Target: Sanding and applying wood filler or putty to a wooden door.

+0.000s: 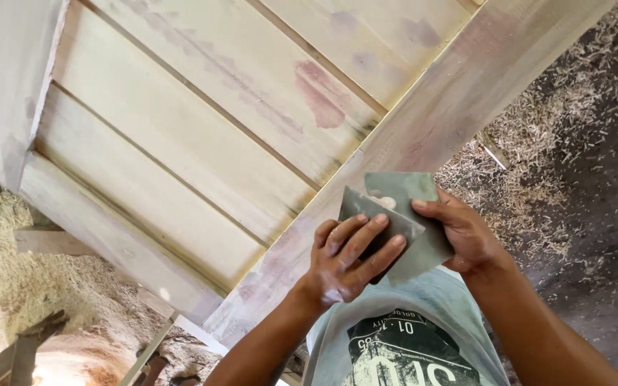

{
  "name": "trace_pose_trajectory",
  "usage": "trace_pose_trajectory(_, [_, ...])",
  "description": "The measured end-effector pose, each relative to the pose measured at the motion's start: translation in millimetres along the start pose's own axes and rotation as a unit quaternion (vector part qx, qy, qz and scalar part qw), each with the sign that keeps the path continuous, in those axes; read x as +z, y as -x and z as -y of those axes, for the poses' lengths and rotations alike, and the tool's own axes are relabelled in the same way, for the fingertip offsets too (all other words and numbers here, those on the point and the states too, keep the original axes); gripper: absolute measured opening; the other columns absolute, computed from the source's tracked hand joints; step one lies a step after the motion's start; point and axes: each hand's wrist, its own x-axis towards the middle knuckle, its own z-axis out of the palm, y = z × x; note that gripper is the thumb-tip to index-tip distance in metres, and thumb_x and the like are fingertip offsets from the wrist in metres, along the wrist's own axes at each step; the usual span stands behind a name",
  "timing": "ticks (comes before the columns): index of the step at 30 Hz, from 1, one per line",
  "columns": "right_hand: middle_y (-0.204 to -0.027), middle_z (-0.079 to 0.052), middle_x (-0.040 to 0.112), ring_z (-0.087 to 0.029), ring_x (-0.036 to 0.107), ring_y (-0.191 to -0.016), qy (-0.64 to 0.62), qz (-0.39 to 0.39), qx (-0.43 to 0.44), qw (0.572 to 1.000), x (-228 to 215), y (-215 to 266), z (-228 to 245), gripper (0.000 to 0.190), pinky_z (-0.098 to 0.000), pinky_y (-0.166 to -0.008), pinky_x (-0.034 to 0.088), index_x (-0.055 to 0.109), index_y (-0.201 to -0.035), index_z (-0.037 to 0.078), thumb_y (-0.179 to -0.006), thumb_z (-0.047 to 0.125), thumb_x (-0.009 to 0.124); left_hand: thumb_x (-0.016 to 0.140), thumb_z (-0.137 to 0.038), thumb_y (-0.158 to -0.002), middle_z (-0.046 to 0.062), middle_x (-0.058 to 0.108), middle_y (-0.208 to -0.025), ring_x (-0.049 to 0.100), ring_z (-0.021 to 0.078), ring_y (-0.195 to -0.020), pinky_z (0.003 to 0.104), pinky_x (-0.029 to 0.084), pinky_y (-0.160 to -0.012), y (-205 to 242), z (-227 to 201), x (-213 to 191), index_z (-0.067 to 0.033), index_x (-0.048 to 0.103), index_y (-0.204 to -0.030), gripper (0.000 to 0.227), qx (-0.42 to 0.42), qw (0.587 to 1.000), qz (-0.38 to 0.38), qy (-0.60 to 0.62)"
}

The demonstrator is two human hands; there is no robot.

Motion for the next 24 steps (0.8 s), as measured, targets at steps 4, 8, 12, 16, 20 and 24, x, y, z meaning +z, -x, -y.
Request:
trace_pose_trajectory(4, [-0.116,-0.014,0.072,-0.022,0.073,-0.097,-0.001,0.004,0.015,1.0,6.2,6.4,1.8,0.05,-0.0371,-0.084,0.061,0.055,-0.136,-0.001,-0.09,0.017,0.064,0.073,-0.025,-0.099,0.006,0.058,-0.147,0.058,0.0234,-0.126,0.039,0.044,-0.104,22.1,6.4,-2.9,-0.0233,0.067,-0.138,0.04,0.004,1.0,-0.014,-0.004])
trace_pose_trajectory(8, [-0.116,-0.012,0.071,-0.019,0.072,-0.095,0.059,-0.016,-0.025,0.998,1.4,5.4,16.8,0.05,-0.0334,-0.081,0.062,0.054,-0.138,0.0,-0.091,0.015,0.062,0.076,-0.033,-0.101,0.005,0.058,-0.148,0.057,0.0222,-0.127,0.04,0.041,-0.104,28.0,28.0,-21.8,-0.0244,0.063,-0.141,0.044,0.007,0.999,0.003,-0.032])
trace_pose_trajectory(12, [-0.111,-0.012,0.071,-0.017,0.071,-0.087,0.13,0.019,-0.053,0.99,-0.5,7.5,37.7,0.045,-0.0317,-0.074,0.063,0.055,-0.136,-0.003,-0.096,0.017,0.065,0.073,-0.029,-0.096,0.004,0.061,-0.146,0.059,0.022,-0.124,0.043,0.041,-0.105,-7.4,26.3,-71.8,-0.024,0.062,-0.142,0.047,0.032,0.995,0.087,-0.04])
trace_pose_trajectory(16, [-0.109,-0.011,0.072,-0.016,0.07,-0.086,0.181,0.005,-0.053,0.982,14.7,8.5,44.3,0.043,-0.03,-0.073,0.061,0.059,-0.133,-0.003,-0.094,0.013,0.067,0.072,-0.029,-0.096,0.005,0.063,-0.144,0.059,0.0221,-0.126,0.043,0.04,-0.105,-39.6,22.4,-90.1,-0.0247,0.062,-0.142,0.047,0.054,0.984,0.165,-0.039])
trace_pose_trajectory(20, [-0.11,-0.012,0.072,-0.016,0.071,-0.087,0.188,0.027,-0.04,0.981,14.4,5.4,39.2,0.041,-0.0304,-0.075,0.062,0.059,-0.13,-0.004,-0.094,0.012,0.068,0.072,-0.031,-0.088,0.009,0.065,-0.137,0.058,0.026,-0.121,0.045,0.042,-0.103,-52.5,21.2,-86.0,-0.0215,0.062,-0.138,0.052,0.101,0.961,0.249,-0.062])
trace_pose_trajectory(24, [-0.109,-0.017,0.071,-0.023,0.075,-0.085,0.149,0.005,-0.054,0.987,4.7,5.2,46.3,0.049,-0.0387,-0.074,0.066,0.057,-0.135,-0.003,-0.092,0.018,0.068,0.067,-0.03,-0.088,0.011,0.065,-0.136,0.059,0.0271,-0.119,0.045,0.043,-0.101,-53.0,30.2,-84.4,-0.0217,0.062,-0.136,0.049,0.077,0.937,0.337,-0.041])
